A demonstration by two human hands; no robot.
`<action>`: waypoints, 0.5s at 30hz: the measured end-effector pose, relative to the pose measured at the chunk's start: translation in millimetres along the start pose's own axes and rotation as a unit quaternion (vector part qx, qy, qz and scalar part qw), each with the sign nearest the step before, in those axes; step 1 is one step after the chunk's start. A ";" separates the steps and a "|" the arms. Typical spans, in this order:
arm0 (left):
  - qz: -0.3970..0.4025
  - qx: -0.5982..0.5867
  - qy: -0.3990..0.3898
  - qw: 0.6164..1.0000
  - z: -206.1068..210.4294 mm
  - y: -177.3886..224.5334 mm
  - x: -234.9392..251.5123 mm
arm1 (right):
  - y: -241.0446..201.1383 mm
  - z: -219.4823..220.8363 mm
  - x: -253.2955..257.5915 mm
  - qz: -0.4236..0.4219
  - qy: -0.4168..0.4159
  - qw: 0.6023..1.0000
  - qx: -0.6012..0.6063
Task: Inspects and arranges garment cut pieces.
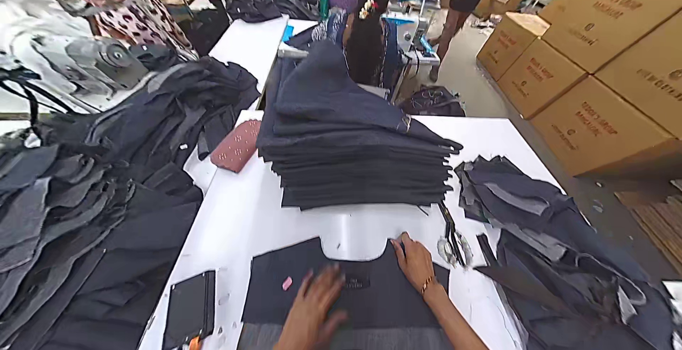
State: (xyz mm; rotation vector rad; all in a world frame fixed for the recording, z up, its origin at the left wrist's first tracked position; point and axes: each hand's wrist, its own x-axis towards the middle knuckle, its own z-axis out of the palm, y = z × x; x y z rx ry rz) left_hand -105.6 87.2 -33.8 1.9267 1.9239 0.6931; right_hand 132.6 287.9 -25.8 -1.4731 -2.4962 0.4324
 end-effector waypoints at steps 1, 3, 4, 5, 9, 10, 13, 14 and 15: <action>-0.005 -0.005 -0.051 0.999 1.2 -1.5 -16.3 | -0.4 -0.5 1.7 0.013 -0.009 1.000 0.001; -0.057 0.035 -0.062 0.996 -5.0 -25.1 -33.0 | 0.6 3.3 4.8 0.033 -0.006 0.999 -0.001; -0.091 0.055 -0.047 0.993 -12.0 -40.0 -34.1 | 0.9 6.2 5.7 0.043 -0.003 0.999 -0.001; -0.119 0.064 -0.029 0.990 -17.7 -53.3 -33.2 | 0.7 7.5 6.2 0.056 -0.006 0.998 0.000; -0.159 0.086 0.007 0.984 -23.3 -85.4 -21.3 | -1.8 7.1 18.8 0.117 -0.005 0.993 0.019; -0.162 0.091 0.022 0.982 -20.6 -89.7 -19.3 | -1.0 9.1 20.2 0.123 0.023 0.992 0.032; -0.187 0.086 0.117 0.971 -13.7 -97.1 -11.8 | -19.4 16.1 4.6 0.061 0.129 0.985 0.097; -0.204 0.079 0.139 0.966 -18.9 -93.9 -6.0 | -35.8 15.2 -9.2 0.025 0.132 0.983 0.121; -0.235 0.070 0.114 0.963 -32.0 -83.9 1.5 | -56.5 13.1 -28.5 -0.008 0.116 0.982 0.151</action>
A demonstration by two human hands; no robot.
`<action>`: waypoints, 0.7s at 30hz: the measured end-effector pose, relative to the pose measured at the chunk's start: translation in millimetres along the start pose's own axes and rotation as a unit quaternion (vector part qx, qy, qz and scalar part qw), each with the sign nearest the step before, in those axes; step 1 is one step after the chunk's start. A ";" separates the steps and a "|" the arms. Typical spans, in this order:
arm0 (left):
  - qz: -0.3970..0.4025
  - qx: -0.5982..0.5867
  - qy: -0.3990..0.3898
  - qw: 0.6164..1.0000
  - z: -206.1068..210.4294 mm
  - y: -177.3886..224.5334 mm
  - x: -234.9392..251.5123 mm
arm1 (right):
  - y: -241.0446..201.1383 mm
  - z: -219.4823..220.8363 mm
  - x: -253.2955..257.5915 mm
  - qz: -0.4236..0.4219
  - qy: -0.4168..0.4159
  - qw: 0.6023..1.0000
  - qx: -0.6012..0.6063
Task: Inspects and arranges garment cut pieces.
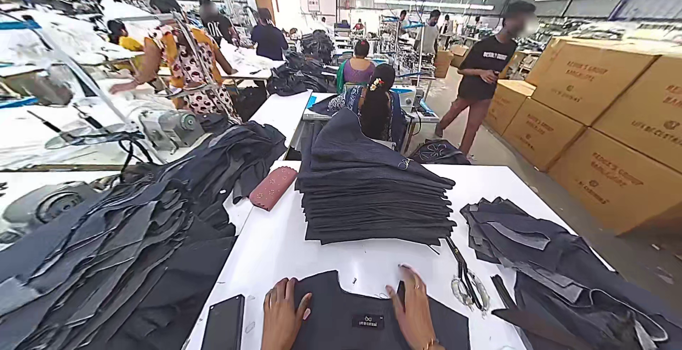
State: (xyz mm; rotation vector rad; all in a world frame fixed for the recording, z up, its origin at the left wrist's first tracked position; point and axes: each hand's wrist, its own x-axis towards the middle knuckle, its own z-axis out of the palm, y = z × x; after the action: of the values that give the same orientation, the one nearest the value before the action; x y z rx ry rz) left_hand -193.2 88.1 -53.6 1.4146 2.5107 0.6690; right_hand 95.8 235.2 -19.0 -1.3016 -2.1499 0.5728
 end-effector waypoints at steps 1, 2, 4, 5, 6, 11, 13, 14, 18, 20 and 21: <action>-0.033 0.015 -0.075 0.997 -18.0 16.6 5.6 | -24.3 -1.1 -22.8 -0.009 -0.042 0.998 0.049; -0.050 0.042 -0.170 0.983 -36.1 37.6 10.1 | -46.9 -0.1 -46.6 -0.002 -0.100 0.989 0.113; -0.026 0.052 -0.299 0.952 -63.3 84.1 7.9 | -85.6 9.3 -86.5 0.048 -0.193 0.948 0.247; -0.001 0.008 -0.315 0.949 -72.4 106.9 0.5 | -103.1 13.2 -99.9 0.081 -0.208 0.929 0.296; 0.028 -0.057 -0.313 0.948 -79.9 128.6 -9.1 | -120.3 10.8 -108.1 0.106 -0.202 0.919 0.322; 0.162 -0.434 -0.128 0.877 -120.1 179.6 -53.1 | -138.5 -68.2 -100.0 0.046 -0.013 0.934 0.355; 0.280 -0.523 -0.093 0.800 -125.9 180.8 -52.0 | -129.9 -123.0 -98.8 0.050 -0.018 0.938 0.342; 0.338 -0.525 -0.116 0.772 -124.5 185.6 -51.4 | -127.0 -150.1 -101.5 0.041 -0.040 0.940 0.337; 0.480 -0.455 -0.247 0.708 -90.1 234.5 -68.5 | -132.0 -251.4 -128.5 -0.167 -0.024 0.950 0.262; 0.505 -0.396 -0.278 0.715 -73.7 250.4 -77.8 | -140.0 -305.0 -159.5 -0.190 0.109 0.958 0.187; 0.514 -0.360 -0.291 0.723 -66.4 251.9 -80.5 | -137.0 -329.0 -179.8 -0.182 0.164 0.949 0.198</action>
State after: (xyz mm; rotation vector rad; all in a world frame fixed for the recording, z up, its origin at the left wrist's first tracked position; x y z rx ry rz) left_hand 17.3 112.7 118.0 2.0834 0.6637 0.9643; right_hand 287.7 37.8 270.0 -0.7037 -1.8162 0.5520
